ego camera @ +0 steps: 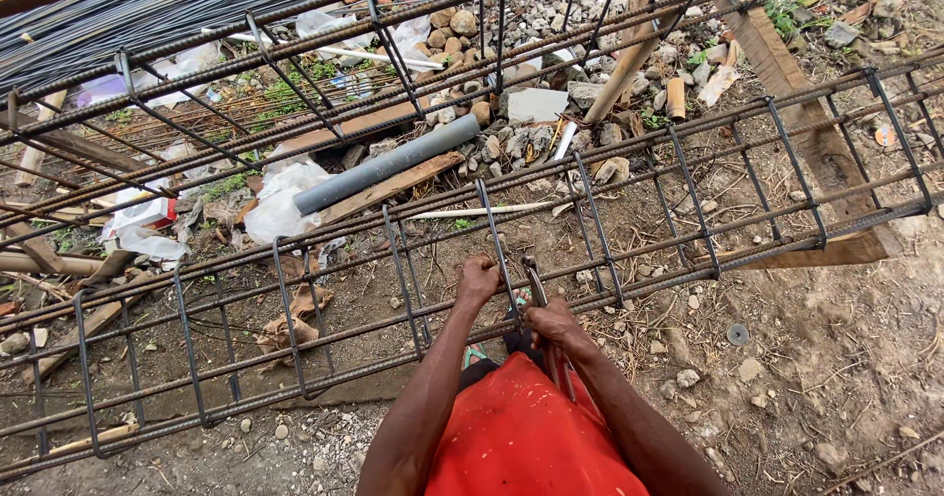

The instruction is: The person uses pliers to twist and secure wire ties at intersections of a rebar grid. They repeatedly position the pliers, twist the wire, and move to the next intersection along the grid.

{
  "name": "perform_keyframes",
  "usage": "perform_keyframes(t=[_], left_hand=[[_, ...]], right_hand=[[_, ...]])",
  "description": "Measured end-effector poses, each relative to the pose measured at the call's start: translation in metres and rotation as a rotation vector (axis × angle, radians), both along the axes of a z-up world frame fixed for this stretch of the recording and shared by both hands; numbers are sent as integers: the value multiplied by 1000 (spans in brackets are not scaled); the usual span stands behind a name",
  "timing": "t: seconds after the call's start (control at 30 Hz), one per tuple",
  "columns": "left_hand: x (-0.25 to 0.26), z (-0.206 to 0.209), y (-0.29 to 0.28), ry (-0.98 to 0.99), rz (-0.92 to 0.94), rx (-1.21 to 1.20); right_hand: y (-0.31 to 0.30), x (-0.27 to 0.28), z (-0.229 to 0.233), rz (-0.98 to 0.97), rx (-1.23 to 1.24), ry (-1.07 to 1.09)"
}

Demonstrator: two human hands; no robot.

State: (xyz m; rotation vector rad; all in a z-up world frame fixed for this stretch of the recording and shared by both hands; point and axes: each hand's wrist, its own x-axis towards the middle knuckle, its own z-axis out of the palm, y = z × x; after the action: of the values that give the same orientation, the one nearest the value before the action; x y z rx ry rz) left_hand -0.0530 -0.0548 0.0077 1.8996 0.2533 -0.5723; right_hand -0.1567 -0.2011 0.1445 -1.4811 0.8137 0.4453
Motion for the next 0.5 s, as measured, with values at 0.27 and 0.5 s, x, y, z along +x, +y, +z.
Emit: perform_keyframes(t=[0.27, 0.5], left_hand=[[7, 35, -16, 258, 190, -155], [-14, 35, 10, -251, -35, -181]], right_hand=[[7, -1, -12, -133, 121, 3], [8, 11, -9, 86, -64, 40]])
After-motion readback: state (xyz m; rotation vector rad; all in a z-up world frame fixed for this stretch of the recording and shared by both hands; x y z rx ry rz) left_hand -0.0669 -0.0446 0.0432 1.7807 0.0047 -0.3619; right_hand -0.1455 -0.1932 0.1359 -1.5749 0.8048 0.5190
